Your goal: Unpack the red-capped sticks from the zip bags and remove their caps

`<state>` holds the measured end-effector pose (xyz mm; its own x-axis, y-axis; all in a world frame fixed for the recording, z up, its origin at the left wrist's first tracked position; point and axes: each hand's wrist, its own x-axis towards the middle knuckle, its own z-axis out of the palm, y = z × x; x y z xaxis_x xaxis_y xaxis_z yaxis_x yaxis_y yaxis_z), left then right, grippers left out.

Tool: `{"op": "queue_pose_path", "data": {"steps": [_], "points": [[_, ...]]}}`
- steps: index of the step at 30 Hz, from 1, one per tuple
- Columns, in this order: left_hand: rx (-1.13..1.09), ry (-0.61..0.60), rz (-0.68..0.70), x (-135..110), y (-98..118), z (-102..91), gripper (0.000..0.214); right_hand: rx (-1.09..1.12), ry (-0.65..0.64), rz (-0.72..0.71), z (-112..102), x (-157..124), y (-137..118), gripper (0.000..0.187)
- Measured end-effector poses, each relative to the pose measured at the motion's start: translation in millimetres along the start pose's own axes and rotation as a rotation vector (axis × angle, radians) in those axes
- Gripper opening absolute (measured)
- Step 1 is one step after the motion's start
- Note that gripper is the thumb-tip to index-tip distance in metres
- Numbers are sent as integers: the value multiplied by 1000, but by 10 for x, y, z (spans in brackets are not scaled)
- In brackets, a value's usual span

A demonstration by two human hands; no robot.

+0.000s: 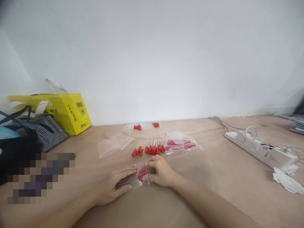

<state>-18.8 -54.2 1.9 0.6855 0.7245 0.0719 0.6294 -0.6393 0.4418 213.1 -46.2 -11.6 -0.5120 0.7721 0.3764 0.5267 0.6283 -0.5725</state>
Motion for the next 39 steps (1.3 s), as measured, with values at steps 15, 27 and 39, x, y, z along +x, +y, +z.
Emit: {"op": "queue_pose_path", "data": {"steps": [15, 27, 39], "points": [[-45, 3, 11, -1, -52, 25, 45, 499, -137, 162, 59, 0, 28, 26], [-69, 11, 6, 0, 2, -20, 44, 902, -11, 573, -210, -89, 265, 31], [-85, -4, 12, -19, -63, -12, 43, 762, 40, 684, -444, -95, 359, 30]]}}
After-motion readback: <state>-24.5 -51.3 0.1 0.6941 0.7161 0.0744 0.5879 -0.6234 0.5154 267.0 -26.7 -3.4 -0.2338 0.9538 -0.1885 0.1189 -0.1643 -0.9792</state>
